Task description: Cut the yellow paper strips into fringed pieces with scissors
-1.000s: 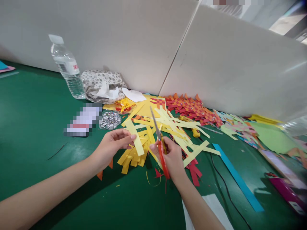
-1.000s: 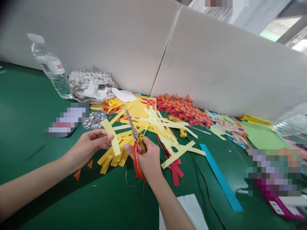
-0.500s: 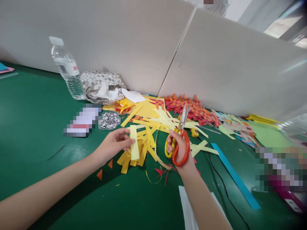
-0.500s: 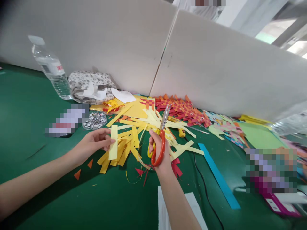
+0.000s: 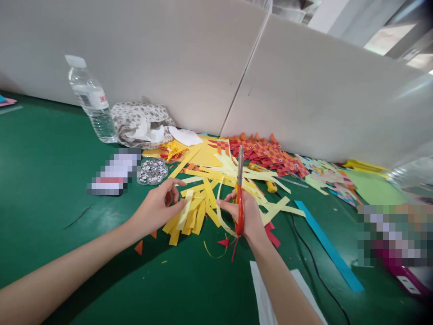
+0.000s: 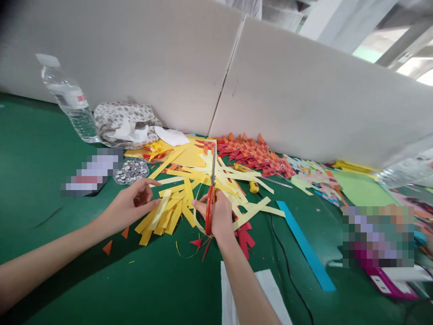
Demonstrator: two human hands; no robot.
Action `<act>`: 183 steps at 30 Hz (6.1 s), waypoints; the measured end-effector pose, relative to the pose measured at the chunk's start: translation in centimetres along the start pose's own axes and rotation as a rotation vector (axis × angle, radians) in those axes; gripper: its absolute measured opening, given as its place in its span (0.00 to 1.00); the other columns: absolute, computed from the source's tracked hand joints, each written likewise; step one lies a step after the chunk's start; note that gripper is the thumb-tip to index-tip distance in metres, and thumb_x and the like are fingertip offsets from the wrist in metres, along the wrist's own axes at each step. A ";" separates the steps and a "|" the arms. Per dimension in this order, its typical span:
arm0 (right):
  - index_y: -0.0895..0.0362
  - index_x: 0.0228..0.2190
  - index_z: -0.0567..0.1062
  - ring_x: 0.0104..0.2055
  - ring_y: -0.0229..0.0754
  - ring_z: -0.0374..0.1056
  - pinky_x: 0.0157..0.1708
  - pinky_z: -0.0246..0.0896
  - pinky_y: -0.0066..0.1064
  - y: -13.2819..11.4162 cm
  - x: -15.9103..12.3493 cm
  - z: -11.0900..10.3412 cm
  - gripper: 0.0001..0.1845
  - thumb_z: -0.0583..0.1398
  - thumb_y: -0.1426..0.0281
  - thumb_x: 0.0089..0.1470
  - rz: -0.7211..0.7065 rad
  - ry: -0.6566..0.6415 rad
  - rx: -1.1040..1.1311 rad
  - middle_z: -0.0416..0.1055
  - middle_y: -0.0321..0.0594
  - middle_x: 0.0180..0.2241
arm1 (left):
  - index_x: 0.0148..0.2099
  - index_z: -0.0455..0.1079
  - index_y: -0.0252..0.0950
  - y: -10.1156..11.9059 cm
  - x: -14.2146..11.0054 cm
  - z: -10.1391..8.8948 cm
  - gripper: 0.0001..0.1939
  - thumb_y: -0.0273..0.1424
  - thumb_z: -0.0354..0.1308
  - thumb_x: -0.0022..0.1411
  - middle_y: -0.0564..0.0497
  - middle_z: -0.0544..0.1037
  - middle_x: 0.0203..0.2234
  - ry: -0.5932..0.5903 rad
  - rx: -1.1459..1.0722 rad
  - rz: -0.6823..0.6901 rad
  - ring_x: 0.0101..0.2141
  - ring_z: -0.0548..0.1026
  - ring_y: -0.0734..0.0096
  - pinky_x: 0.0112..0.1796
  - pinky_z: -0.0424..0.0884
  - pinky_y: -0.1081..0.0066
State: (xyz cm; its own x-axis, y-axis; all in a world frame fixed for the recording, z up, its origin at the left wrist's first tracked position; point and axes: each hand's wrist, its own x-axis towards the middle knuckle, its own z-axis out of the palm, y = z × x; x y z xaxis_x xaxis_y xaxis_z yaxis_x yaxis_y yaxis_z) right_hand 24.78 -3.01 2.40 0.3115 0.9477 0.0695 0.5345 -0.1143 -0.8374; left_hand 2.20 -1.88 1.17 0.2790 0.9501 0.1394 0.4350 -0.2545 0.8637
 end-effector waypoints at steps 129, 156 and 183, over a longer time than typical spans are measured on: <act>0.54 0.24 0.62 0.26 0.40 0.72 0.33 0.70 0.36 -1.5 -1.7 1.2 0.20 0.69 0.64 0.39 0.009 -0.051 0.671 0.71 0.30 0.21 | 0.25 0.73 0.37 1.7 -0.1 0.1 0.10 0.38 0.66 0.48 0.57 0.71 0.12 -0.273 -0.543 -0.396 0.13 0.64 0.80 0.16 0.63 0.78; 0.56 0.26 0.66 0.26 0.42 0.74 0.27 0.71 0.32 -1.2 -1.4 1.6 0.18 0.65 0.57 0.44 0.041 -0.026 0.714 0.76 0.40 0.27 | 0.39 0.75 0.39 1.1 0.0 -0.1 0.12 0.39 0.61 0.55 0.49 0.80 0.37 -0.039 -0.551 -0.289 0.37 0.79 0.66 0.28 0.70 0.77; 0.55 0.23 0.65 0.28 0.39 0.72 0.34 0.71 0.35 -0.7 -1.3 1.5 0.18 0.70 0.71 0.34 0.012 -0.091 0.652 0.74 0.33 0.24 | 0.37 0.70 0.38 0.9 0.2 -0.3 0.12 0.40 0.63 0.54 0.54 0.77 0.32 0.105 -0.753 -0.362 0.30 0.80 0.71 0.25 0.70 0.80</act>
State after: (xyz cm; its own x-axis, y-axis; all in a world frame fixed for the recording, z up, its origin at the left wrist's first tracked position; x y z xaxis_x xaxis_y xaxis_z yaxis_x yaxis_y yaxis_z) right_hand 22.81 -3.70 2.03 0.2314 0.9722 0.0359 -0.0628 0.0518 -0.9967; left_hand 2.38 -1.86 2.12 0.1353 0.9712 -0.1962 -0.2154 0.2221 0.9509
